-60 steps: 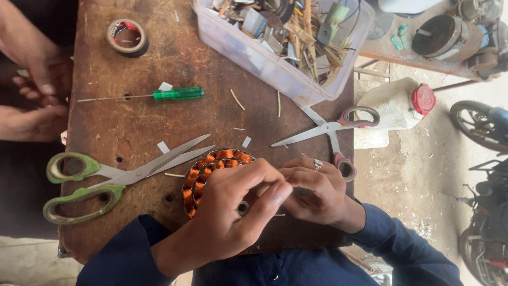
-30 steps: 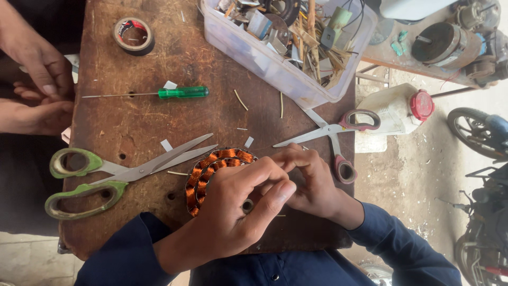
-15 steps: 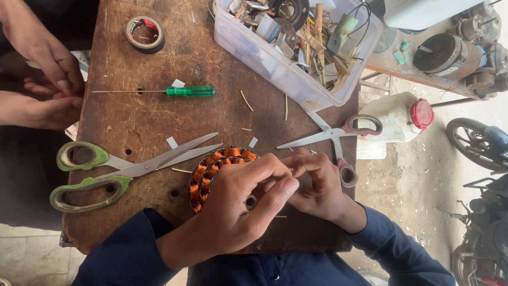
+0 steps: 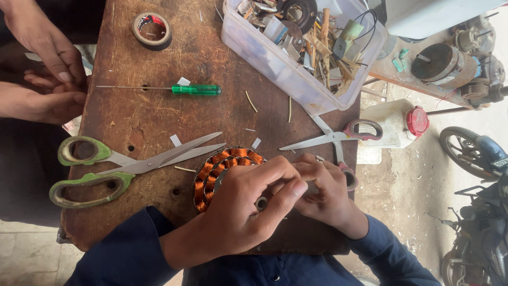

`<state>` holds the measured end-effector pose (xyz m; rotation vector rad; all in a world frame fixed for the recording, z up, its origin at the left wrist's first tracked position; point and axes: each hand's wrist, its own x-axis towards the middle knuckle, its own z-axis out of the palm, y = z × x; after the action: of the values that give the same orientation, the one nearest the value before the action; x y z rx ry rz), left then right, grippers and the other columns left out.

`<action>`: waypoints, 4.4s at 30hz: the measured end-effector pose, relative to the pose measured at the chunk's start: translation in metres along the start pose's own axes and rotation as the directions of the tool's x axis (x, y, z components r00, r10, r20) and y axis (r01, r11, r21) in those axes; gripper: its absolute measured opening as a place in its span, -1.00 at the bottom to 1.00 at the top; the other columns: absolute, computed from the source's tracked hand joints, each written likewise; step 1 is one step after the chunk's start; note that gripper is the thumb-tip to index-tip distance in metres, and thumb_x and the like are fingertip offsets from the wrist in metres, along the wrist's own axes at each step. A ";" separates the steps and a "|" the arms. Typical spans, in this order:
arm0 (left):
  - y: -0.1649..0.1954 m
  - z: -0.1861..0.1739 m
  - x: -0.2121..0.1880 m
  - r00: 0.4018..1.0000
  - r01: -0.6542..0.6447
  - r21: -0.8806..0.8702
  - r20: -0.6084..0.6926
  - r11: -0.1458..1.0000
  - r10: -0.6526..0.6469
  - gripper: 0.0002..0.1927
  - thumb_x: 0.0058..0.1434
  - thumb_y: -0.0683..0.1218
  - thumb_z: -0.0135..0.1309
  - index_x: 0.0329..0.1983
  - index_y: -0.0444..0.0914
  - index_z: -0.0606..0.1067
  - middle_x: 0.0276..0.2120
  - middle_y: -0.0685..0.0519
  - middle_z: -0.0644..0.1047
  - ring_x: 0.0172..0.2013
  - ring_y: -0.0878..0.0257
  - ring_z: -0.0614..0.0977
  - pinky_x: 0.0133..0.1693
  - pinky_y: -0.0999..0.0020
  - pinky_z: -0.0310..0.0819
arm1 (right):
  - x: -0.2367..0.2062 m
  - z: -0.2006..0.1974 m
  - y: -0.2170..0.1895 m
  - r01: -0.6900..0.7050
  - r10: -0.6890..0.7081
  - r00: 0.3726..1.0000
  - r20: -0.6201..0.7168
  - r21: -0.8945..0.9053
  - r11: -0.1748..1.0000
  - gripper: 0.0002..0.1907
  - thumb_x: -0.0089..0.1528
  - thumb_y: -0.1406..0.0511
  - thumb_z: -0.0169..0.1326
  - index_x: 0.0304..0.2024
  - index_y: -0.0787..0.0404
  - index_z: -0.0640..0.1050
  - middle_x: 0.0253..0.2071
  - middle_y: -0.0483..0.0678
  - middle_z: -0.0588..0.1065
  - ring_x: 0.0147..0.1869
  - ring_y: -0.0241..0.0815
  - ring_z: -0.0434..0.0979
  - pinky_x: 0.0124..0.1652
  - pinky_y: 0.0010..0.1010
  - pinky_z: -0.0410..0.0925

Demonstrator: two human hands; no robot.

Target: The person inserts small white insulating tubes into the slots of a copper-wound motor stator. They use their fingers to push the tubes into place and adjust the copper windings as needed.

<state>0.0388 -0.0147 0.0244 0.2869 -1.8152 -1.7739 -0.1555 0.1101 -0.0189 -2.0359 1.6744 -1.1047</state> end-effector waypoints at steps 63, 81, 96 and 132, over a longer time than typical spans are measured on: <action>0.001 0.007 0.002 0.996 -0.070 0.752 0.023 0.656 0.081 -0.49 -0.07 -0.21 0.32 -0.06 -0.17 0.36 -0.42 0.25 0.53 -0.27 0.29 0.57 -0.05 0.13 0.15 | 0.007 0.000 -0.015 -0.168 0.182 0.983 -0.010 0.334 0.927 -0.57 0.12 0.46 0.34 -0.18 0.20 0.32 -0.10 0.05 0.62 -0.02 -0.14 0.71 -0.10 -0.44 0.52; 0.001 0.007 0.004 0.992 -0.117 0.737 0.057 0.665 0.112 -0.46 0.02 -0.25 0.30 0.04 -0.17 0.36 -0.37 0.27 0.54 -0.23 0.31 0.58 -0.02 0.14 0.14 | -0.005 0.008 -0.005 -0.225 0.276 0.961 -0.010 0.553 0.802 -0.51 0.21 0.52 0.24 -0.12 0.15 0.17 -0.13 0.01 0.60 0.00 -0.28 0.63 0.04 -0.44 0.47; -0.001 0.003 0.008 0.997 -0.081 0.703 0.060 0.707 0.055 -0.45 0.02 -0.23 0.29 0.06 -0.17 0.34 -0.47 0.29 0.55 -0.28 0.29 0.59 -0.03 0.12 0.15 | -0.008 0.011 -0.003 -0.264 0.357 0.934 -0.026 0.622 0.737 -0.48 0.16 0.57 0.22 -0.14 0.12 0.17 -0.13 0.01 0.57 -0.02 -0.33 0.59 0.05 -0.43 0.48; 0.003 0.002 0.010 0.996 -0.091 0.690 0.051 0.718 0.077 -0.53 0.03 -0.22 0.31 -0.03 -0.18 0.38 -0.43 0.27 0.58 -0.27 0.29 0.61 -0.02 0.13 0.15 | -0.005 0.009 -0.004 -0.204 0.289 0.955 -0.063 0.569 0.797 -0.51 0.21 0.56 0.24 -0.14 0.16 0.17 -0.13 0.03 0.61 0.03 -0.25 0.65 0.06 -0.42 0.50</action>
<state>0.0308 -0.0181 0.0293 0.4638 -2.4094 -0.9523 -0.1463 0.1137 -0.0239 -1.3537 1.3986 -1.4629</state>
